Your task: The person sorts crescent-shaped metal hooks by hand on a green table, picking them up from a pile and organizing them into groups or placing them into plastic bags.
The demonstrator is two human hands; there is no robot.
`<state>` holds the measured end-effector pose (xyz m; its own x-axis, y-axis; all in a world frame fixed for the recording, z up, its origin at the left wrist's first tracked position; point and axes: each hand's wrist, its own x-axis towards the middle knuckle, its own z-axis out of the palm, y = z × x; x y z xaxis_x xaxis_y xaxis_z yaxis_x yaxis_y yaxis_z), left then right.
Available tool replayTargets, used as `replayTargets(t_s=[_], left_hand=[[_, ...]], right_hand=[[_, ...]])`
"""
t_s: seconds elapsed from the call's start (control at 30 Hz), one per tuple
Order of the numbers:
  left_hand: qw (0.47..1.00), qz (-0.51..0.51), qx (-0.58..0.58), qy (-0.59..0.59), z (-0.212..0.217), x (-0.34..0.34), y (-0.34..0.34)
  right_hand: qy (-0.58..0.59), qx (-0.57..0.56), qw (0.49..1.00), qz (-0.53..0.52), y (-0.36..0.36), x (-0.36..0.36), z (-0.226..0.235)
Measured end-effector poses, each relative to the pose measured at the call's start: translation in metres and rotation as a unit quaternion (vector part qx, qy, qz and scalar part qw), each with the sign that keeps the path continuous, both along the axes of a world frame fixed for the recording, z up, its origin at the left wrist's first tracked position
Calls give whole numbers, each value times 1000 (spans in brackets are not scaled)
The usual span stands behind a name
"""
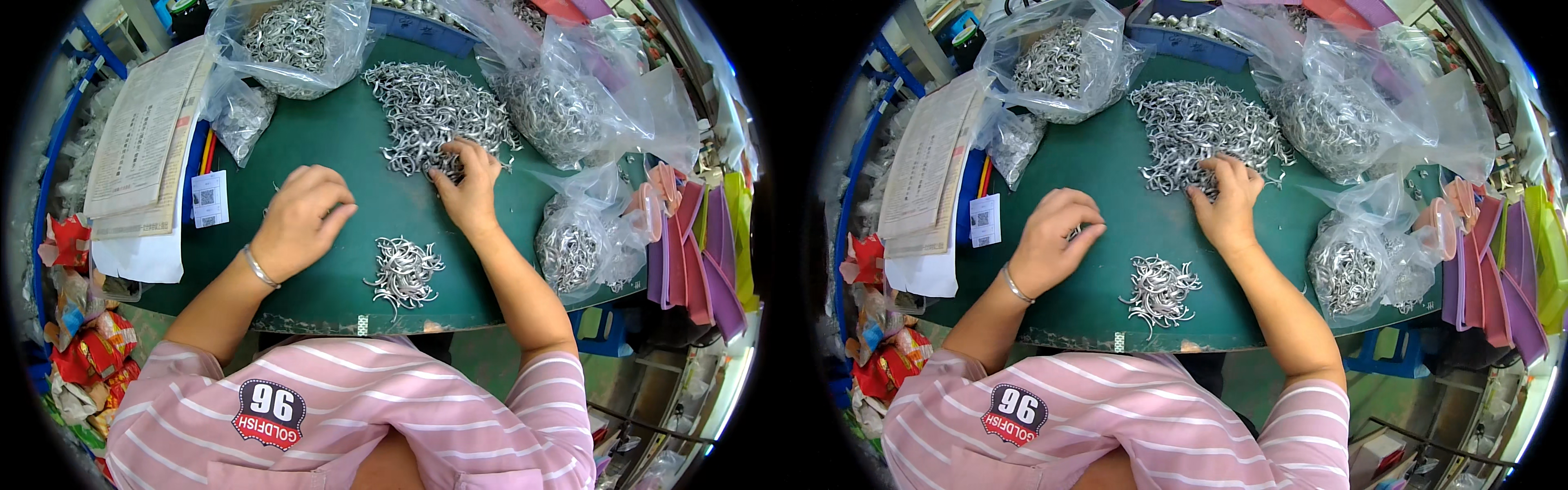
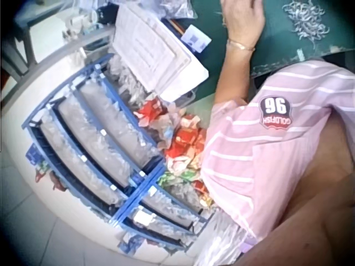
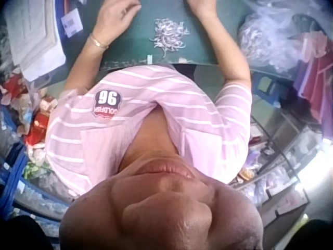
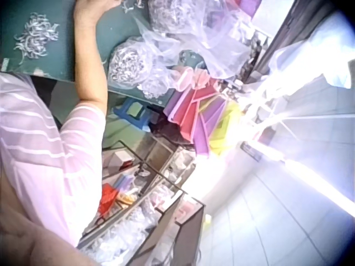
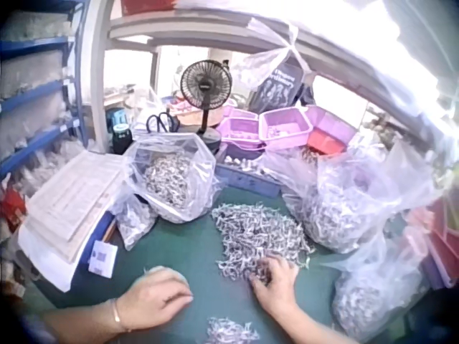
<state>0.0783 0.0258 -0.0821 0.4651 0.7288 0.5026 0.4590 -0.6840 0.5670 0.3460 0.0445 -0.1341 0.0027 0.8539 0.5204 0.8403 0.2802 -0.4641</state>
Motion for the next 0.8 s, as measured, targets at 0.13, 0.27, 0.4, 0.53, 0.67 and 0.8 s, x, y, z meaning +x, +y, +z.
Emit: replayTargets(t_s=[0.13, 0.27, 0.4, 0.53, 0.67, 0.8], left_hand=[[997, -65, -38, -2, -12, 13, -5], [991, -125, -48, -26, -18, 21, -14], [976, -213, -51, -6, -23, 25, -21], [962, -266, -45, 34, -30, 22, -21], [955, -290, -61, 30, -32, 21, -21], [955, -292, -46, 15, -34, 19, -20]], right_hand=[[-8, 15, 999, 43, -11, -10, -2], [-20, 43, 994, 95, -1, -12, 3], [14, 54, 979, 194, 37, -7, 7], [-47, 96, 979, 176, 63, -16, 19], [-93, 122, 980, 127, 57, -42, 27], [-90, 11, 953, 289, 22, -59, 19]])
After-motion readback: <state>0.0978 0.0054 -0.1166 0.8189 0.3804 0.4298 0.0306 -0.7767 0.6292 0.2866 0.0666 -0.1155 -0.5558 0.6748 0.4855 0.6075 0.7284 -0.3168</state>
